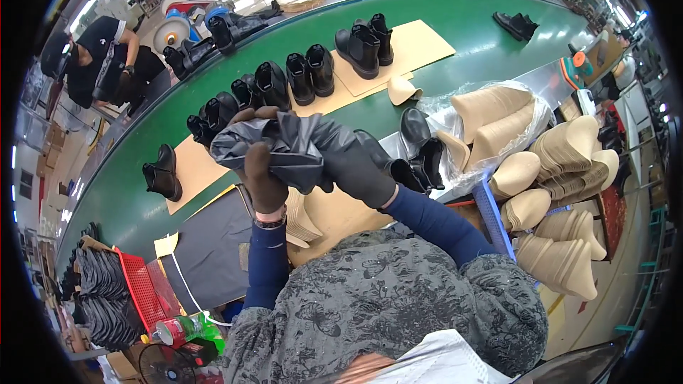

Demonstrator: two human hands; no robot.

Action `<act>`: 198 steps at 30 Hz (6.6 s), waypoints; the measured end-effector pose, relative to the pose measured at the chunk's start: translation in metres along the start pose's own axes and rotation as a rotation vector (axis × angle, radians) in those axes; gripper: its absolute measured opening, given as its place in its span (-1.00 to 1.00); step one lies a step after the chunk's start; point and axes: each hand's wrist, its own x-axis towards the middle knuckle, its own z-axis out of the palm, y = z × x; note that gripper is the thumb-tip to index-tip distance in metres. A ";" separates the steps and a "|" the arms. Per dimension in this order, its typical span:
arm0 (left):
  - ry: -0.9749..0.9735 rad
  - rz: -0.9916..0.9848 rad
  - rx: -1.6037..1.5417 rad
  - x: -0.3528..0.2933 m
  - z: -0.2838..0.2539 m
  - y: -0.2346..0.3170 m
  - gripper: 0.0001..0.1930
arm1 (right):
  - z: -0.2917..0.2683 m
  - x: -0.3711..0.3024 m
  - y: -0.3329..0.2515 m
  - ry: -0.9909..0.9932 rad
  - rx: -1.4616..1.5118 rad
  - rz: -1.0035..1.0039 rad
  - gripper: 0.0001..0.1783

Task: Placing shoe forms/inserts into shoes and organizing them on a conveyor belt.

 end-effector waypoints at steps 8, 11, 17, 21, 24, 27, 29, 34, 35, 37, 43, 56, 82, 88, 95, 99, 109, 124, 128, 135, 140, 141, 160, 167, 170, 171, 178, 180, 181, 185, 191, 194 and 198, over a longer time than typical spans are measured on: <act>-0.110 -0.187 0.174 -0.014 0.010 -0.014 -0.40 | -0.006 -0.005 -0.007 -0.121 -0.282 -0.058 -0.70; 0.022 -0.261 0.253 0.002 0.010 -0.031 -0.63 | -0.015 -0.006 0.007 0.186 -0.087 -0.188 -0.71; 0.106 -0.435 -0.340 0.025 -0.015 -0.053 -0.62 | -0.043 -0.040 0.024 0.521 -0.168 -0.094 0.06; 0.071 -0.373 -0.386 -0.003 0.018 -0.071 -0.67 | 0.000 -0.038 0.048 0.447 -0.063 -0.067 0.15; -0.143 -0.281 -0.118 -0.017 0.028 -0.076 -0.53 | -0.015 -0.051 0.033 0.529 0.046 0.079 -0.14; -0.721 -0.347 0.487 0.002 -0.004 -0.101 -0.44 | -0.035 -0.097 0.021 0.701 -0.379 0.221 -0.68; -0.765 -0.270 0.644 -0.005 0.001 -0.120 -0.49 | -0.044 -0.124 0.019 0.722 -0.593 0.147 -0.66; -1.126 -0.106 0.900 -0.027 -0.001 -0.190 -0.70 | -0.023 -0.169 0.015 0.976 -0.018 0.518 -0.61; -1.166 -0.101 0.921 -0.027 0.004 -0.189 -0.76 | -0.021 -0.177 0.020 0.991 -0.309 0.514 -0.62; -1.137 -0.061 0.933 -0.031 0.009 -0.181 -0.79 | -0.016 -0.185 0.023 1.005 -0.606 0.509 -0.64; -1.017 0.036 0.972 -0.074 0.014 -0.150 -0.90 | 0.012 -0.156 0.026 0.589 -1.329 0.708 -0.69; -0.904 0.025 1.004 -0.095 -0.015 -0.088 -0.75 | -0.028 -0.116 0.116 -0.157 -1.126 0.306 -0.64; -0.432 0.565 -0.033 0.014 0.087 0.048 -0.61 | -0.036 -0.055 0.039 0.145 -0.528 -0.024 -0.63; -0.711 0.247 0.073 0.032 0.043 0.048 -0.11 | -0.078 -0.136 0.026 0.093 -0.494 -0.046 -0.61; -0.502 0.223 -0.002 0.028 0.059 0.056 -0.17 | -0.081 -0.158 0.020 0.093 -0.452 -0.068 -0.58; -0.558 0.136 0.068 0.033 0.072 0.054 -0.17 | -0.037 -0.107 0.030 0.106 -0.428 -0.079 -0.56; -0.139 -0.053 0.717 0.018 -0.008 -0.055 -0.37 | -0.030 -0.083 0.051 0.281 -1.074 -0.368 -0.54; -0.640 -0.284 1.400 -0.074 -0.020 -0.116 -0.68 | -0.063 -0.060 0.102 0.095 -1.020 0.064 -0.58; -0.611 -0.259 1.574 -0.071 -0.019 -0.138 -0.88 | -0.068 -0.039 0.135 0.153 -1.130 0.014 -0.74; -0.666 -0.306 1.537 -0.070 -0.024 -0.136 -0.86 | -0.074 -0.033 0.134 0.056 -0.985 0.060 -0.79; -0.748 -0.295 1.504 -0.059 -0.029 -0.140 -0.87 | -0.086 -0.021 0.138 -0.052 -0.989 0.088 -0.80; -0.771 -0.307 1.507 -0.058 -0.030 -0.140 -0.87 | -0.088 -0.018 0.139 -0.098 -0.989 0.100 -0.81; -0.250 -0.270 1.379 -0.054 -0.037 -0.064 -0.62 | -0.256 0.046 0.160 -0.047 -1.752 0.287 -0.51; -0.062 -0.315 1.403 -0.063 -0.051 -0.024 -0.64 | -0.279 0.068 0.178 0.083 -1.531 0.158 -0.77; 0.112 -0.398 1.242 -0.069 -0.049 -0.018 -0.60 | -0.176 0.080 0.091 0.068 -1.228 -0.099 -0.67; 0.255 -0.399 0.814 -0.069 -0.043 -0.016 -0.63 | -0.140 0.075 0.069 -0.030 -1.071 -0.297 -0.59; 0.683 0.291 0.761 -0.072 -0.050 0.069 -0.69 | 0.042 0.056 0.019 -0.437 -0.853 -0.822 -0.41; 0.784 0.542 1.572 -0.088 -0.075 0.110 -0.76 | 0.070 0.055 0.034 -0.613 -0.739 -0.608 -0.39; 0.754 0.618 1.851 -0.098 -0.091 0.130 -0.75 | 0.088 0.055 0.041 -0.799 -0.634 -0.613 -0.41; 0.735 0.134 2.419 -0.156 -0.152 0.166 -0.70 | 0.150 0.036 0.097 -1.184 -0.673 -0.622 -0.43; 0.493 -0.232 2.510 -0.211 -0.191 0.141 -0.75 | 0.170 0.052 0.123 -0.372 -1.406 -0.460 -0.37; 0.305 -0.135 2.471 -0.202 -0.200 0.118 -0.74 | 0.173 0.051 0.114 -0.814 -0.801 -0.644 -0.62; 0.153 0.021 2.355 -0.174 -0.197 0.105 -0.72 | 0.186 0.020 0.119 -1.319 -0.604 -0.661 -0.64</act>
